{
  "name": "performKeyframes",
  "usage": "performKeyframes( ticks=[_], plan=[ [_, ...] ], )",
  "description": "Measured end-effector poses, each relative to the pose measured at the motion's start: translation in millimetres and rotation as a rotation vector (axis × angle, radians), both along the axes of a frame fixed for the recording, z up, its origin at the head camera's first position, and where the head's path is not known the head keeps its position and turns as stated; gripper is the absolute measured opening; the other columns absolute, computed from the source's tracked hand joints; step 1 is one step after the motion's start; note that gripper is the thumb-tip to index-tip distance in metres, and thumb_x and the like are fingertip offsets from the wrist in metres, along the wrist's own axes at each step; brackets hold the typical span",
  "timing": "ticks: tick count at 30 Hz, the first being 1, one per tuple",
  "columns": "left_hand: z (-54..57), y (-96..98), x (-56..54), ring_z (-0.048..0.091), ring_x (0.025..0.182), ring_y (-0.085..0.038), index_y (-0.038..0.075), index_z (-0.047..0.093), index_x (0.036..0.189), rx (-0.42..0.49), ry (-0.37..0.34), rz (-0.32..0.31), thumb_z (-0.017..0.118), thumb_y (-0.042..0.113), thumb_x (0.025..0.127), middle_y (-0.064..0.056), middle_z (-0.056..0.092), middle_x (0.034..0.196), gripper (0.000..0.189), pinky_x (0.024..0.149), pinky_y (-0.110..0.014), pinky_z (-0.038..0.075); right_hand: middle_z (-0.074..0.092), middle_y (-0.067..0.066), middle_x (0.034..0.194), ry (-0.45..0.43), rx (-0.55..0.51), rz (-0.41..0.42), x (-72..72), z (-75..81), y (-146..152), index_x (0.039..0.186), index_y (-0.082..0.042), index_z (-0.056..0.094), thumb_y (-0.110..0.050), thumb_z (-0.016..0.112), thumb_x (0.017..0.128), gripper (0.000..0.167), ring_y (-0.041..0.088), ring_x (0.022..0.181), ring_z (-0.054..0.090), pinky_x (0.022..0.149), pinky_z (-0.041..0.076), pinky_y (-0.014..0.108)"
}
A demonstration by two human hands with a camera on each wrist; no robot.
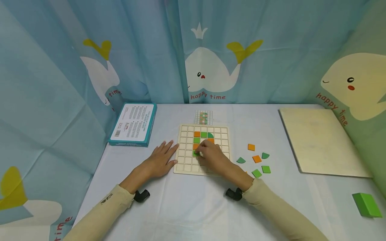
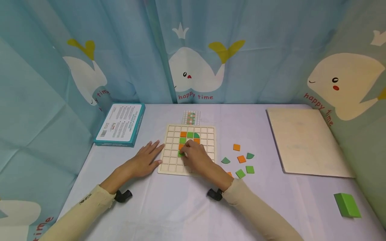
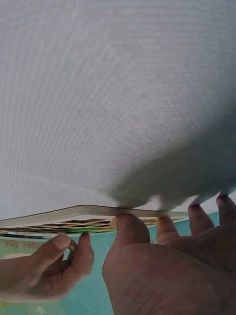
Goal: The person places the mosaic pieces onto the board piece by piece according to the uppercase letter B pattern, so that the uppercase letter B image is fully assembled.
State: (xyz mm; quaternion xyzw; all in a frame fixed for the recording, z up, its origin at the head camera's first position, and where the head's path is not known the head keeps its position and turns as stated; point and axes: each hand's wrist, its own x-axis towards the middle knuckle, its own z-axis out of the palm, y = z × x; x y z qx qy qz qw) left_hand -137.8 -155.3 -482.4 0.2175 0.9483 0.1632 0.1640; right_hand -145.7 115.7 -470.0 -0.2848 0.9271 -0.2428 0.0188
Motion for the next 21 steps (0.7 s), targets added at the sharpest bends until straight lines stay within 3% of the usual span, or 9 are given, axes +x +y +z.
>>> performKeyframes(
  ticks=[2, 5, 10, 13, 17, 21],
  plan=[
    [0.0, -0.3, 0.3, 0.007, 0.163, -0.042, 0.018, 0.023, 0.170, 0.000, 0.000, 0.002, 0.048, 0.043, 0.112, -0.013, 0.014, 0.177, 0.068, 0.128, -0.064, 0.015, 0.065, 0.009, 0.119, -0.053, -0.008, -0.012, -3.7, 2.3, 9.9, 0.117, -0.007, 0.078, -0.013, 0.078, 0.097, 0.021, 0.026, 0.107, 0.061, 0.080, 0.044, 0.041],
    [-0.2, -0.4, 0.4, 0.007, 0.163, -0.042, 0.018, 0.022, 0.170, -0.001, 0.000, 0.002, 0.048, 0.043, 0.112, -0.013, 0.014, 0.177, 0.069, 0.129, -0.064, 0.014, 0.063, 0.013, 0.122, -0.080, -0.028, -0.050, -10.0, 5.0, 33.7, 0.121, -0.005, 0.075, -0.011, 0.076, 0.098, 0.024, 0.029, 0.109, 0.059, 0.089, 0.048, 0.048],
    [0.3, 0.4, 0.1, 0.006, 0.163, -0.042, 0.018, 0.022, 0.170, -0.015, -0.006, 0.000, 0.048, 0.044, 0.112, -0.012, 0.013, 0.177, 0.069, 0.129, -0.063, 0.014, 0.051, 0.026, 0.138, -0.170, -0.027, -0.206, -15.2, 12.1, 86.3, 0.135, 0.005, 0.062, -0.005, 0.070, 0.101, 0.037, 0.040, 0.124, 0.055, 0.103, 0.051, 0.056],
    [0.3, 0.7, -0.1, 0.006, 0.163, -0.041, 0.018, 0.021, 0.171, -0.025, -0.006, 0.000, 0.048, 0.044, 0.112, -0.012, 0.013, 0.177, 0.069, 0.129, -0.063, 0.014, 0.042, 0.033, 0.148, -0.249, 0.018, -0.316, -14.5, 18.5, 114.8, 0.141, 0.007, 0.055, -0.006, 0.067, 0.102, 0.043, 0.048, 0.134, 0.046, 0.109, 0.043, 0.063],
    [0.5, 1.2, 0.3, 0.006, 0.163, -0.041, 0.018, 0.021, 0.171, -0.027, -0.005, 0.004, 0.048, 0.044, 0.112, -0.012, 0.013, 0.177, 0.069, 0.129, -0.063, 0.014, 0.042, 0.036, 0.145, -0.300, 0.074, -0.413, -14.1, 19.9, 144.7, 0.138, 0.006, 0.055, -0.011, 0.067, 0.102, 0.041, 0.055, 0.133, 0.040, 0.103, 0.034, 0.072],
    [1.4, 1.3, 0.3, 0.006, 0.164, -0.041, 0.018, 0.021, 0.171, -0.024, -0.009, 0.005, 0.048, 0.044, 0.112, -0.012, 0.013, 0.177, 0.069, 0.129, -0.063, 0.014, 0.048, 0.034, 0.135, -0.333, 0.068, -0.446, -15.4, 15.1, 159.5, 0.130, 0.006, 0.057, -0.012, 0.067, 0.103, 0.034, 0.051, 0.124, 0.048, 0.095, 0.034, 0.071]
  ],
)
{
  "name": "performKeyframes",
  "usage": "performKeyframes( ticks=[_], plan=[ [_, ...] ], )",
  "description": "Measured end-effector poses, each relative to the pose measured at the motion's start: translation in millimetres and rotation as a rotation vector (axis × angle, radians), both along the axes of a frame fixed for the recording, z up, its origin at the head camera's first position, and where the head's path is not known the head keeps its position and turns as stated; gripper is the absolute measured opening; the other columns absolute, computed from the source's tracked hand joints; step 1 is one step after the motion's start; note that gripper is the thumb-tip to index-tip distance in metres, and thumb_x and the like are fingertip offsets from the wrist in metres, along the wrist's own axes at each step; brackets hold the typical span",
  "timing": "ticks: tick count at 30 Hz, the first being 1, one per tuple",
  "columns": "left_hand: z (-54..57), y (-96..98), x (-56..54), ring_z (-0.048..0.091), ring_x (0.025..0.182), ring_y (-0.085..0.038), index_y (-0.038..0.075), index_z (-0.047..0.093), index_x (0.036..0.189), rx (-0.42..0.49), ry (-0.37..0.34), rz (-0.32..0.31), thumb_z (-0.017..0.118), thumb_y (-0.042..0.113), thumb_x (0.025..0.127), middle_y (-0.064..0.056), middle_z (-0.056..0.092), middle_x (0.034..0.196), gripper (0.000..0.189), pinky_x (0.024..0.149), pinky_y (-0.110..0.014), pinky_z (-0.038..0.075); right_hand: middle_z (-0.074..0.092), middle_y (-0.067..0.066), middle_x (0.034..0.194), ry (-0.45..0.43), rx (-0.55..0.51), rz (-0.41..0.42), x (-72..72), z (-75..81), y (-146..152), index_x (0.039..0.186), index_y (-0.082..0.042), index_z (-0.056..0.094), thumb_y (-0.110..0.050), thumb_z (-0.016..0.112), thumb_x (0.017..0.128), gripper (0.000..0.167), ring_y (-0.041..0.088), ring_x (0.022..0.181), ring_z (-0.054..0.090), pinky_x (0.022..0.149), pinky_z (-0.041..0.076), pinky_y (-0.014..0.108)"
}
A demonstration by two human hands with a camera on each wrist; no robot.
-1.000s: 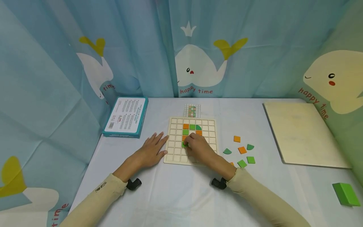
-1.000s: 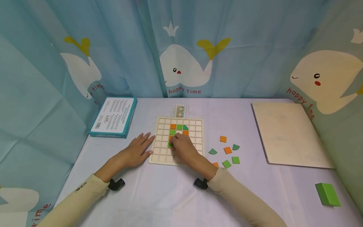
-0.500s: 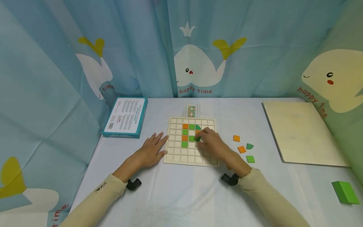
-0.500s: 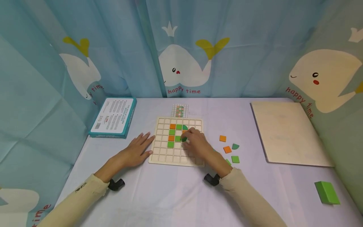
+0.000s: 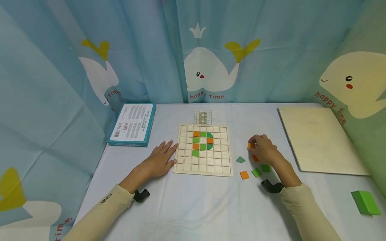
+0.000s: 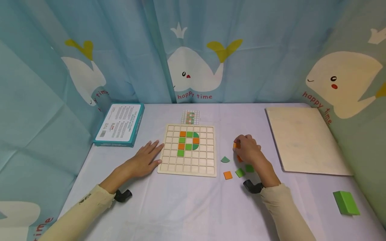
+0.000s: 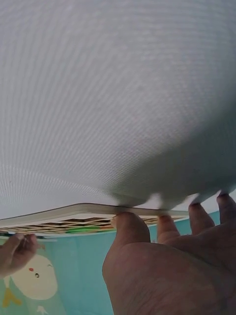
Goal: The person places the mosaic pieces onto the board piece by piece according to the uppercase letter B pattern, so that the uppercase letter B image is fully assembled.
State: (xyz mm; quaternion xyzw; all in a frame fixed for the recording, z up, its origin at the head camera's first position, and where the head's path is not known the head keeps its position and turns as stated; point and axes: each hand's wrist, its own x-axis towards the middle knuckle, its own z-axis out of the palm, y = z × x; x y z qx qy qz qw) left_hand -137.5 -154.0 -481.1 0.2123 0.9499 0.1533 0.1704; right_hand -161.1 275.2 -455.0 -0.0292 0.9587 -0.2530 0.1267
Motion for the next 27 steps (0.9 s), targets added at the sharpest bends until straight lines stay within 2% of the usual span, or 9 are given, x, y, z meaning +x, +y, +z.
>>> performKeyframes(
  ticks=[4, 8, 12, 20, 24, 27],
  plan=[
    [-0.3, -0.3, -0.3, 0.006, 0.164, -0.041, 0.018, 0.021, 0.171, 0.006, -0.001, 0.000, 0.048, 0.044, 0.112, -0.012, 0.013, 0.177, 0.070, 0.129, -0.063, 0.014, 0.048, 0.032, 0.132, -0.014, -0.042, -0.007, -1.4, -5.0, 0.9, 0.130, 0.007, 0.058, -0.008, 0.064, 0.105, 0.030, 0.046, 0.117, 0.053, 0.102, 0.043, 0.065],
    [-0.9, -0.6, -0.7, 0.005, 0.164, -0.040, 0.019, 0.021, 0.171, 0.007, -0.002, -0.001, 0.047, 0.045, 0.112, -0.012, 0.013, 0.178, 0.070, 0.129, -0.063, 0.013, 0.047, 0.032, 0.133, -0.022, -0.064, -0.007, -1.2, -4.1, -0.4, 0.132, 0.007, 0.058, -0.005, 0.063, 0.105, 0.030, 0.044, 0.115, 0.054, 0.096, 0.055, 0.056],
    [-0.7, -0.8, -0.6, 0.005, 0.164, -0.040, 0.020, 0.020, 0.171, 0.003, -0.007, -0.001, 0.047, 0.045, 0.112, -0.011, 0.012, 0.178, 0.070, 0.129, -0.063, 0.013, 0.051, 0.031, 0.128, 0.004, -0.065, 0.019, -1.8, -4.1, 1.1, 0.131, 0.009, 0.058, -0.003, 0.064, 0.104, 0.030, 0.042, 0.111, 0.055, 0.096, 0.054, 0.056],
    [-0.7, -1.4, -1.2, 0.005, 0.164, -0.041, 0.018, 0.020, 0.171, 0.001, -0.003, -0.001, 0.048, 0.043, 0.112, -0.012, 0.012, 0.178, 0.070, 0.129, -0.063, 0.013, 0.058, 0.030, 0.119, 0.154, -0.090, 0.078, -8.2, -11.7, -7.8, 0.125, 0.013, 0.061, 0.003, 0.065, 0.101, 0.026, 0.044, 0.110, 0.060, 0.100, 0.052, 0.059],
    [-1.8, -1.2, -1.6, 0.005, 0.163, -0.042, 0.018, 0.020, 0.171, -0.003, -0.001, -0.010, 0.047, 0.044, 0.112, -0.012, 0.012, 0.178, 0.070, 0.129, -0.063, 0.013, 0.057, 0.030, 0.120, 0.151, -0.098, 0.091, -8.8, -10.3, -29.0, 0.127, 0.013, 0.061, 0.000, 0.063, 0.103, 0.027, 0.043, 0.111, 0.061, 0.099, 0.053, 0.057],
    [-1.5, -1.1, -1.7, 0.006, 0.163, -0.042, 0.019, 0.020, 0.171, -0.005, -0.001, -0.013, 0.047, 0.044, 0.112, -0.013, 0.013, 0.177, 0.069, 0.129, -0.063, 0.014, 0.057, 0.027, 0.120, 0.135, -0.119, 0.138, -7.2, -7.1, -51.3, 0.128, 0.011, 0.062, -0.002, 0.064, 0.104, 0.028, 0.040, 0.110, 0.063, 0.097, 0.055, 0.053]
  ],
)
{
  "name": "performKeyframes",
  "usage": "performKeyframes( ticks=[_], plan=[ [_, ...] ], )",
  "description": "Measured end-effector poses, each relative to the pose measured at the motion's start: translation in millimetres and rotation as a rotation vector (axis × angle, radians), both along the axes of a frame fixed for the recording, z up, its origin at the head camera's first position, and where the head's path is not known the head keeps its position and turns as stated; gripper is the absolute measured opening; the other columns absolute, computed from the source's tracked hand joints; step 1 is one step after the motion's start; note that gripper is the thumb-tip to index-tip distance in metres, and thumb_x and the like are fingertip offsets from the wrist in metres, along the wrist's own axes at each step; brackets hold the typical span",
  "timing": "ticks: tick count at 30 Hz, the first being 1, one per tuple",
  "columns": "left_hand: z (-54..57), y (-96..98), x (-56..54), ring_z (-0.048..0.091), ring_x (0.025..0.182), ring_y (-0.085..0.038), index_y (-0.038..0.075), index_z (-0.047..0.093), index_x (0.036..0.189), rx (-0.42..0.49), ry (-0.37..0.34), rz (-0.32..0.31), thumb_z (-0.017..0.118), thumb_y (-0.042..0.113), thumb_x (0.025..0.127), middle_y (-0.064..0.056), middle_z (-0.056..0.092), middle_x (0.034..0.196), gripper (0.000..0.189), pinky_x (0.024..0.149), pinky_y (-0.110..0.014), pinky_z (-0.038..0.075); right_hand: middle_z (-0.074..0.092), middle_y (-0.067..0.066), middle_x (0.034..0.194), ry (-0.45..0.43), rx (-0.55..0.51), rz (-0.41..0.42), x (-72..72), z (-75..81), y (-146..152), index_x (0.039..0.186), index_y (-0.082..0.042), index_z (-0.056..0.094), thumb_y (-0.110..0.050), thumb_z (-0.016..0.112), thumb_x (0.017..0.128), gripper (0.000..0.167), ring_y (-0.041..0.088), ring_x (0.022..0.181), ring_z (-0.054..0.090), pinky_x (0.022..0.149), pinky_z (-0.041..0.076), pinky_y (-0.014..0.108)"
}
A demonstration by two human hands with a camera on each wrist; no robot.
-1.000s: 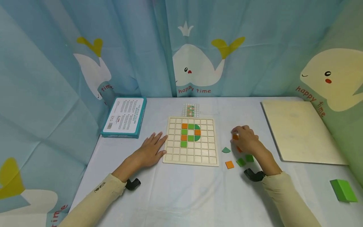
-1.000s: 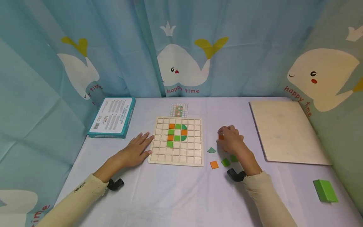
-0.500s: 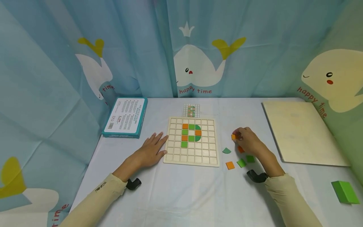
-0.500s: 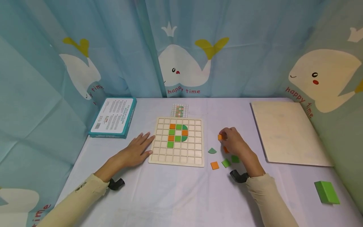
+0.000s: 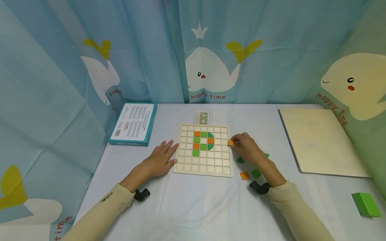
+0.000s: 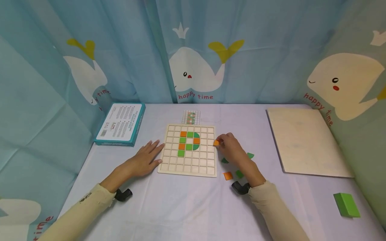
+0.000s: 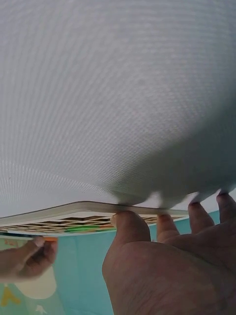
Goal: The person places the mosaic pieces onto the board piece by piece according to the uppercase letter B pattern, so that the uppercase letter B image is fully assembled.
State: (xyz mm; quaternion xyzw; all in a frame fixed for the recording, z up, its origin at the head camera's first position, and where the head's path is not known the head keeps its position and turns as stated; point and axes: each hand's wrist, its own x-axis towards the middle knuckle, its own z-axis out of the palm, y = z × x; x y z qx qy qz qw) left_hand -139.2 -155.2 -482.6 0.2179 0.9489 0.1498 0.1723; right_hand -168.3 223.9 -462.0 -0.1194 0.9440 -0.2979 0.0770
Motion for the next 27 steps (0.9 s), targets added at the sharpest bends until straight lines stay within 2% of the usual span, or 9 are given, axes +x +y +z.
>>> performKeyframes(
  ticks=[4, 8, 12, 16, 20, 27],
  plan=[
    [0.4, 0.2, 0.1, 0.006, 0.163, -0.042, 0.019, 0.020, 0.171, -0.003, 0.000, 0.000, 0.046, 0.045, 0.112, -0.013, 0.013, 0.177, 0.069, 0.129, -0.063, 0.013, 0.060, 0.022, 0.116, 0.011, -0.039, 0.115, 4.5, 1.1, -30.3, 0.126, 0.009, 0.062, -0.002, 0.067, 0.102, 0.027, 0.034, 0.105, 0.065, 0.092, 0.058, 0.047],
    [0.3, 0.0, 0.1, 0.005, 0.164, -0.041, 0.019, 0.020, 0.171, 0.001, -0.004, 0.009, 0.046, 0.044, 0.112, -0.012, 0.012, 0.178, 0.069, 0.129, -0.063, 0.013, 0.063, 0.017, 0.112, 0.049, -0.063, 0.226, 10.2, -4.2, -56.5, 0.123, 0.006, 0.062, 0.000, 0.071, 0.099, 0.026, 0.028, 0.100, 0.065, 0.088, 0.059, 0.039],
    [-0.3, -0.2, 0.1, 0.005, 0.163, -0.042, 0.018, 0.021, 0.171, 0.010, -0.001, 0.008, 0.046, 0.044, 0.112, -0.012, 0.012, 0.178, 0.069, 0.129, -0.063, 0.013, 0.064, 0.014, 0.110, 0.125, -0.038, 0.277, 17.5, -10.3, -76.0, 0.114, 0.003, 0.067, 0.000, 0.074, 0.097, 0.019, 0.024, 0.095, 0.064, 0.083, 0.058, 0.035],
    [-0.5, 0.1, 0.1, 0.006, 0.163, -0.042, 0.018, 0.021, 0.171, 0.010, 0.005, 0.006, 0.046, 0.044, 0.112, -0.013, 0.013, 0.177, 0.069, 0.129, -0.064, 0.014, 0.065, 0.011, 0.108, 0.194, 0.019, 0.259, 24.2, -12.2, -88.1, 0.108, -0.001, 0.072, 0.000, 0.076, 0.095, 0.014, 0.023, 0.092, 0.064, 0.082, 0.055, 0.039],
    [0.4, 0.1, 0.4, 0.006, 0.163, -0.042, 0.018, 0.021, 0.171, 0.011, 0.005, 0.006, 0.046, 0.044, 0.112, -0.013, 0.013, 0.177, 0.069, 0.129, -0.063, 0.014, 0.067, 0.009, 0.108, 0.213, 0.057, 0.230, 28.4, -11.7, -92.8, 0.108, -0.003, 0.075, -0.001, 0.078, 0.093, 0.015, 0.024, 0.093, 0.065, 0.082, 0.052, 0.043],
    [-1.0, -0.2, -0.7, 0.005, 0.163, -0.041, 0.019, 0.020, 0.171, -0.001, -0.002, 0.003, 0.046, 0.045, 0.112, -0.012, 0.012, 0.178, 0.069, 0.129, -0.063, 0.014, 0.065, 0.008, 0.114, 0.259, 0.020, 0.204, 34.5, -11.5, -83.4, 0.111, -0.007, 0.078, -0.006, 0.081, 0.093, 0.018, 0.023, 0.098, 0.062, 0.077, 0.039, 0.037]
  ],
)
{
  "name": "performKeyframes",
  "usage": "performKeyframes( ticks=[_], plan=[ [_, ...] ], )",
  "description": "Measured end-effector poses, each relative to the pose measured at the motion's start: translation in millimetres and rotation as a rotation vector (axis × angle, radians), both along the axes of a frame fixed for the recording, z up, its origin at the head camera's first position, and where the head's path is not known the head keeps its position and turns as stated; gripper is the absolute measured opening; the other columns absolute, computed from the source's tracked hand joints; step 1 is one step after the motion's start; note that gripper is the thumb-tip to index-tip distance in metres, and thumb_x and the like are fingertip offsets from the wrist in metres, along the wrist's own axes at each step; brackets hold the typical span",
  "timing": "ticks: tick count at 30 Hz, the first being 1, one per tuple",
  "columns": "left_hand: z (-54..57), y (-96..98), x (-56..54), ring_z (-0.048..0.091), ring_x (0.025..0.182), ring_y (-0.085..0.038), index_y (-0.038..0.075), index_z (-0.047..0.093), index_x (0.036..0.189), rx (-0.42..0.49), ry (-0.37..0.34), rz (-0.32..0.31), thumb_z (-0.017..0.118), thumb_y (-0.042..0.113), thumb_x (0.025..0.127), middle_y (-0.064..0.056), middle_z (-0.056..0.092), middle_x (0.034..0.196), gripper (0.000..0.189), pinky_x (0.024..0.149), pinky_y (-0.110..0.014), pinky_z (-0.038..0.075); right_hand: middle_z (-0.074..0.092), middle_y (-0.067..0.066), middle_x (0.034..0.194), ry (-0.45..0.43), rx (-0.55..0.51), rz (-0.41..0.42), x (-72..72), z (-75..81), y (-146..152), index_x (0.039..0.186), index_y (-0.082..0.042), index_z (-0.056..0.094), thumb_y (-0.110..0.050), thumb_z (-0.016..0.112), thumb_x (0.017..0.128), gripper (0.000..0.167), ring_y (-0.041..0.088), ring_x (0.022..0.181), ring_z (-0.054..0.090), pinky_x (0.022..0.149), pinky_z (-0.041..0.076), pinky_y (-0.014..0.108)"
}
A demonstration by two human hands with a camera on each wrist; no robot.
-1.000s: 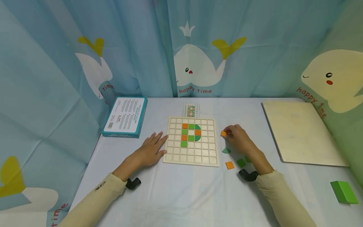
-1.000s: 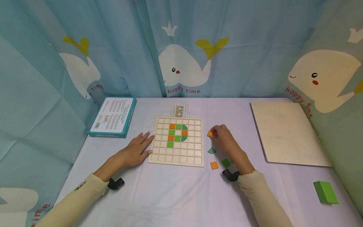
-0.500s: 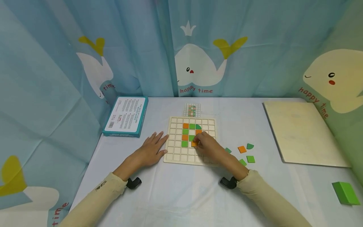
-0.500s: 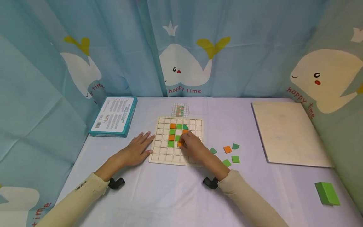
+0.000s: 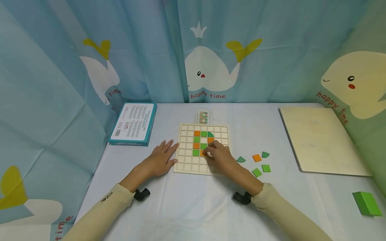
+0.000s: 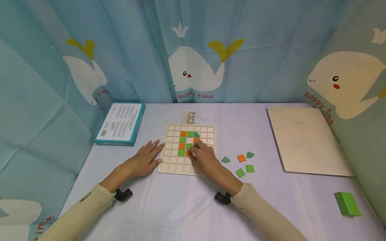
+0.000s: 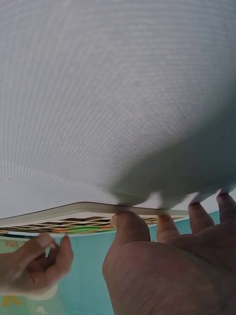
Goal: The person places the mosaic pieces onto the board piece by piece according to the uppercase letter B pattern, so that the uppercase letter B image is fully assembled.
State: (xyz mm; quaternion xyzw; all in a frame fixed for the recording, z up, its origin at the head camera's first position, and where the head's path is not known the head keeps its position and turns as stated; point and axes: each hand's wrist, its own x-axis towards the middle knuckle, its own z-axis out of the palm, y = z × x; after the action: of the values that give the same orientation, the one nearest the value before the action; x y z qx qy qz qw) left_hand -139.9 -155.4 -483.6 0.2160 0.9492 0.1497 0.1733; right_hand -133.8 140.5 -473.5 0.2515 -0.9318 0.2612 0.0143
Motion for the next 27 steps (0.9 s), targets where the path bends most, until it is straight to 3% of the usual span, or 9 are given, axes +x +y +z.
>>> performKeyframes(
  ticks=[3, 8, 14, 20, 27],
  plan=[
    [0.2, 0.2, -0.1, 0.005, 0.164, -0.041, 0.019, 0.020, 0.171, 0.000, -0.001, 0.000, 0.046, 0.045, 0.112, -0.012, 0.012, 0.178, 0.070, 0.129, -0.062, 0.013, 0.064, 0.011, 0.117, -0.014, 0.001, -0.019, 0.5, 7.0, 15.3, 0.116, -0.006, 0.076, -0.006, 0.080, 0.094, 0.023, 0.026, 0.101, 0.062, 0.079, 0.039, 0.040],
    [1.3, 0.3, 0.6, 0.006, 0.163, -0.041, 0.018, 0.020, 0.171, 0.006, 0.004, 0.001, 0.047, 0.044, 0.112, -0.012, 0.013, 0.177, 0.069, 0.129, -0.062, 0.013, 0.062, 0.020, 0.125, -0.157, 0.043, -0.154, -0.1, 25.8, 60.1, 0.128, -0.002, 0.067, -0.012, 0.074, 0.100, 0.031, 0.036, 0.110, 0.063, 0.088, 0.043, 0.052],
    [0.5, 0.2, 1.7, 0.005, 0.163, -0.042, 0.018, 0.021, 0.171, 0.005, 0.002, 0.003, 0.047, 0.044, 0.112, -0.013, 0.013, 0.177, 0.069, 0.129, -0.063, 0.013, 0.059, 0.029, 0.123, -0.281, 0.065, -0.263, 9.4, 37.1, 111.4, 0.128, 0.004, 0.064, -0.019, 0.072, 0.101, 0.036, 0.041, 0.107, 0.063, 0.084, 0.053, 0.055],
    [0.4, -0.9, 1.4, 0.005, 0.163, -0.041, 0.019, 0.020, 0.171, -0.005, 0.006, 0.005, 0.046, 0.045, 0.112, -0.012, 0.012, 0.178, 0.069, 0.129, -0.063, 0.013, 0.062, 0.024, 0.115, -0.275, 0.087, -0.227, 19.8, 21.4, 116.4, 0.127, -0.001, 0.066, -0.016, 0.078, 0.096, 0.037, 0.034, 0.099, 0.064, 0.083, 0.049, 0.055],
    [-0.3, -0.7, 0.2, 0.004, 0.164, -0.041, 0.018, 0.020, 0.171, 0.004, -0.002, -0.006, 0.046, 0.044, 0.112, -0.013, 0.012, 0.178, 0.070, 0.129, -0.063, 0.013, 0.063, 0.017, 0.112, -0.174, 0.028, -0.127, 22.8, 6.8, 109.8, 0.114, -0.002, 0.070, -0.002, 0.073, 0.097, 0.018, 0.030, 0.098, 0.064, 0.083, 0.057, 0.046]
  ],
)
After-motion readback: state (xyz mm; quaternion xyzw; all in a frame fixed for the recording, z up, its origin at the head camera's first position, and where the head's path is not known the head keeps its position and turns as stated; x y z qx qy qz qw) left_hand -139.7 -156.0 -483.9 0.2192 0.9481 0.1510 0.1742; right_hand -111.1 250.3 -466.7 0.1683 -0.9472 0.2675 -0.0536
